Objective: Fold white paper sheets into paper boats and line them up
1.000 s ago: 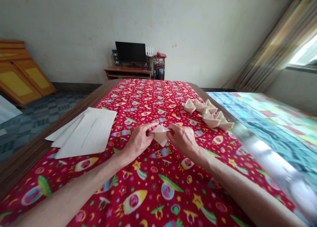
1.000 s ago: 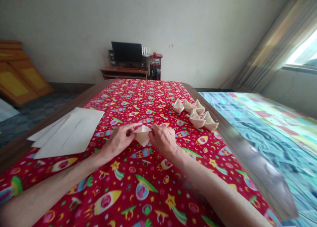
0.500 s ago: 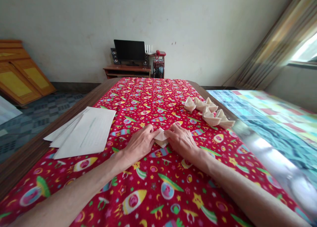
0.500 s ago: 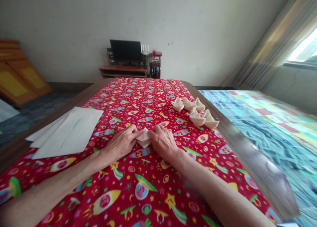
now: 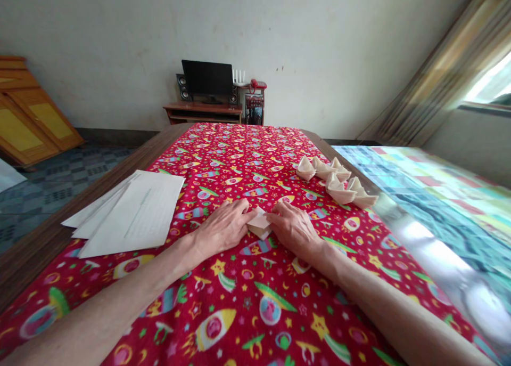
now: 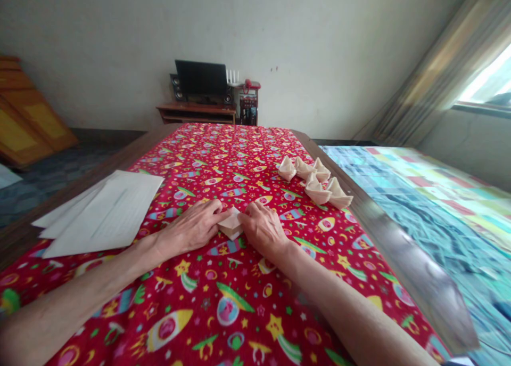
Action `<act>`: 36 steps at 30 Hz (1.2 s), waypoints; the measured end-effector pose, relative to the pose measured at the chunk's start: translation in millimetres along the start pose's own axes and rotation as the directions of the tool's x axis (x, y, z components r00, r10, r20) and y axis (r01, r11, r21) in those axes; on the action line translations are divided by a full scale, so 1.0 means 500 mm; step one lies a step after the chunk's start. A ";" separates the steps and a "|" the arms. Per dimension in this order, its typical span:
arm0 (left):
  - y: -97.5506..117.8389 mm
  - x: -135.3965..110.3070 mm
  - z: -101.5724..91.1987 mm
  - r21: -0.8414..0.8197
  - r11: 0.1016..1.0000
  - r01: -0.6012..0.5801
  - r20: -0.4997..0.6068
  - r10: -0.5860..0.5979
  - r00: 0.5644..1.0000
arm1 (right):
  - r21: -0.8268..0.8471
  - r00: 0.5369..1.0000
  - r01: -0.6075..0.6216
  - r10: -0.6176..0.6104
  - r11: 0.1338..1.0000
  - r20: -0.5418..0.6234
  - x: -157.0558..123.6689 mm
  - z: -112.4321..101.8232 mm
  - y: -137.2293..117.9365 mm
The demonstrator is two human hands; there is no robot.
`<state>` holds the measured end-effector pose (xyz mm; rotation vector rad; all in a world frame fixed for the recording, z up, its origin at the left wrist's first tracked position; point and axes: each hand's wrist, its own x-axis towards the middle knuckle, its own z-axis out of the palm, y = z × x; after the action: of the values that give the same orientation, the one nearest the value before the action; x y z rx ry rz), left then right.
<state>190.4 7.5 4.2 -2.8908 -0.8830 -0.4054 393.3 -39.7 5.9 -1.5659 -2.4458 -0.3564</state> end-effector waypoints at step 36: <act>0.002 -0.035 0.014 -0.131 0.991 -0.023 -0.114 0.008 0.993 | 0.266 0.918 0.394 -0.364 0.880 -0.154 -0.016 0.019 0.031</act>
<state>178.6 -1.4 -7.3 -2.9558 -0.8455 -0.6427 410.2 -37.0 -4.4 -0.9241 -2.5749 -0.1177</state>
